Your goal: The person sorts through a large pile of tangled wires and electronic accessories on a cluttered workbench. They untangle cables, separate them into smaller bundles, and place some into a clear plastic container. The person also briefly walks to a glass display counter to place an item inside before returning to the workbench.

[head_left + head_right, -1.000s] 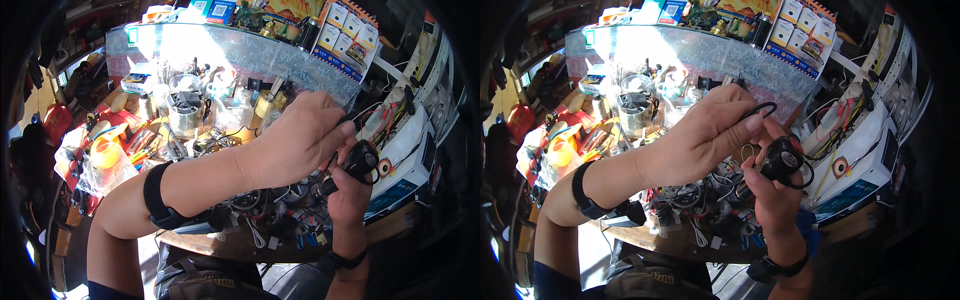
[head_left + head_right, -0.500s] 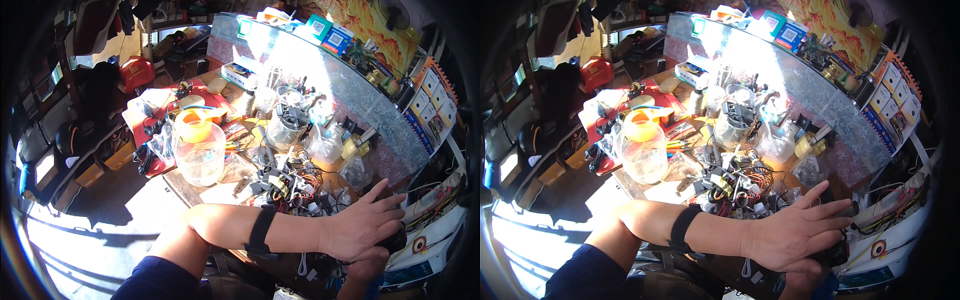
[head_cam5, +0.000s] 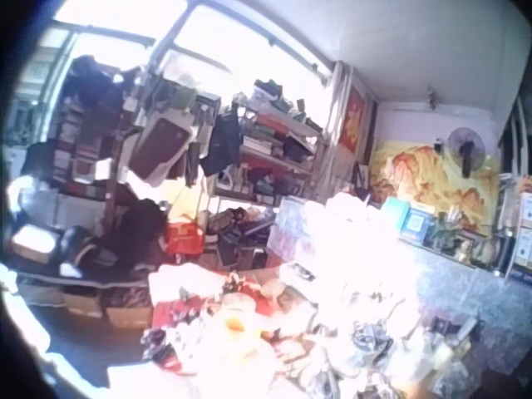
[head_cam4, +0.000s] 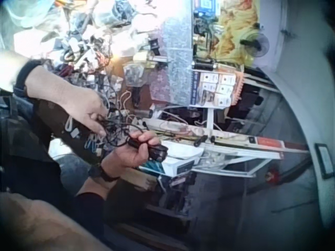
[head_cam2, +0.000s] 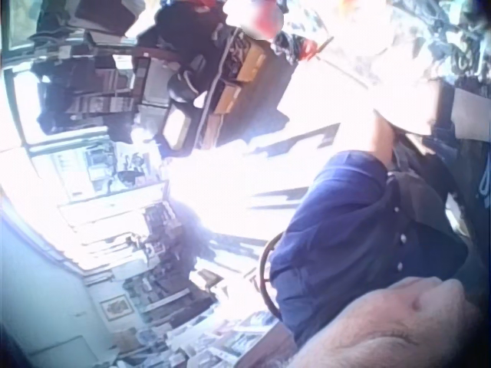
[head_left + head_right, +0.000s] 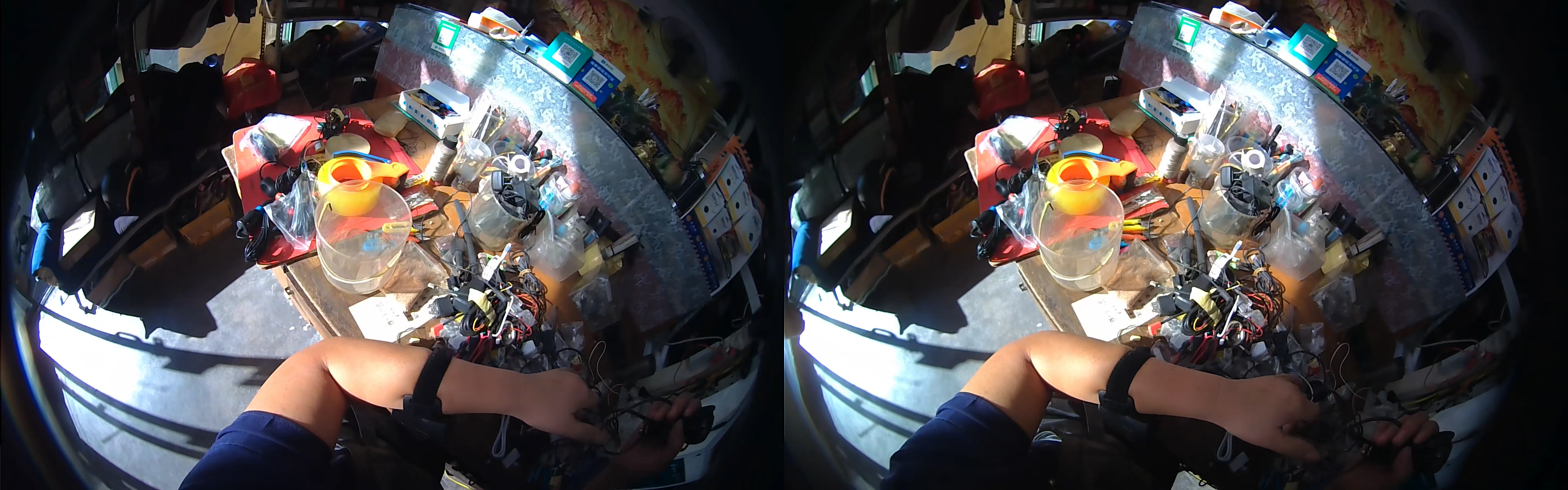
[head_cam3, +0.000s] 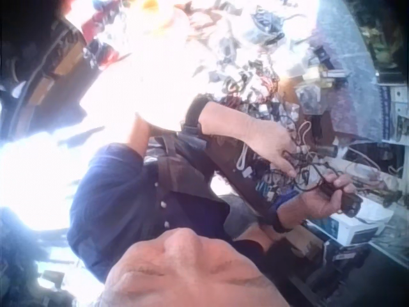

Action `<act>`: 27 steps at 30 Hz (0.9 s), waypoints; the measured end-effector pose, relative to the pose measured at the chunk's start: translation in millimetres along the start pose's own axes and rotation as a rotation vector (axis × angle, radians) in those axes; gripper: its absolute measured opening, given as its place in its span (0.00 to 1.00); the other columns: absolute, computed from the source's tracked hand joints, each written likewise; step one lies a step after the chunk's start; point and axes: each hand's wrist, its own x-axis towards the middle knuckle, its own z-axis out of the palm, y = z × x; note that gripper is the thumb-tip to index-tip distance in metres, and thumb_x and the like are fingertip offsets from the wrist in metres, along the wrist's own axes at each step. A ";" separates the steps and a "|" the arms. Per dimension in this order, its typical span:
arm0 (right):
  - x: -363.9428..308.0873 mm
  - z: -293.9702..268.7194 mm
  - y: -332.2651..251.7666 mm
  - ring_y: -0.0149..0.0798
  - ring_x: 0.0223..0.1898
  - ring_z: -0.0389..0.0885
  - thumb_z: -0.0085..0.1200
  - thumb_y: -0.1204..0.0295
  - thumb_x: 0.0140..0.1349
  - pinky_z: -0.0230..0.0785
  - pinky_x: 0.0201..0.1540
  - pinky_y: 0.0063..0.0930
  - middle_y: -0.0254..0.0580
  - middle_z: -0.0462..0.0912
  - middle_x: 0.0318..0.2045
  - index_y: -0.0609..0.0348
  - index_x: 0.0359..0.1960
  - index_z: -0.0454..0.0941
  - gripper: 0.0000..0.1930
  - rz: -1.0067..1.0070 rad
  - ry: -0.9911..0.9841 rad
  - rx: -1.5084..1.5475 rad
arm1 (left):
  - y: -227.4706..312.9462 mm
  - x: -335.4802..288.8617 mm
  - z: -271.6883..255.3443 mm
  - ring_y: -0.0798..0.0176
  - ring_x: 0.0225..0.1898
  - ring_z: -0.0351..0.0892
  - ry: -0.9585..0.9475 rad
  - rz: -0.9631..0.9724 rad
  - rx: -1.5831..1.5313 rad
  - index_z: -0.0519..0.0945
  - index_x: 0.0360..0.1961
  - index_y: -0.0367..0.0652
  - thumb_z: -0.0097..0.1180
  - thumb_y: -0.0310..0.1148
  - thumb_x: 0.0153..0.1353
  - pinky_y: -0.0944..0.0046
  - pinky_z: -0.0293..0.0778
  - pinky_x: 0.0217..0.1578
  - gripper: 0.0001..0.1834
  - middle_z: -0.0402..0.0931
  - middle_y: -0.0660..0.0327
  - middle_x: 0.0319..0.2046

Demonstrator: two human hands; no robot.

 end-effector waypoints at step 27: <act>-24.9 48.8 71.3 0.33 0.54 0.68 0.65 0.77 0.45 0.59 0.58 0.27 0.36 0.67 0.50 0.58 0.57 0.59 0.36 0.310 0.004 0.276 | 26.4 47.4 -18.8 0.49 0.33 0.69 0.472 0.258 0.060 0.67 0.33 0.38 0.48 0.22 0.52 0.57 0.66 0.35 0.06 0.67 0.53 0.28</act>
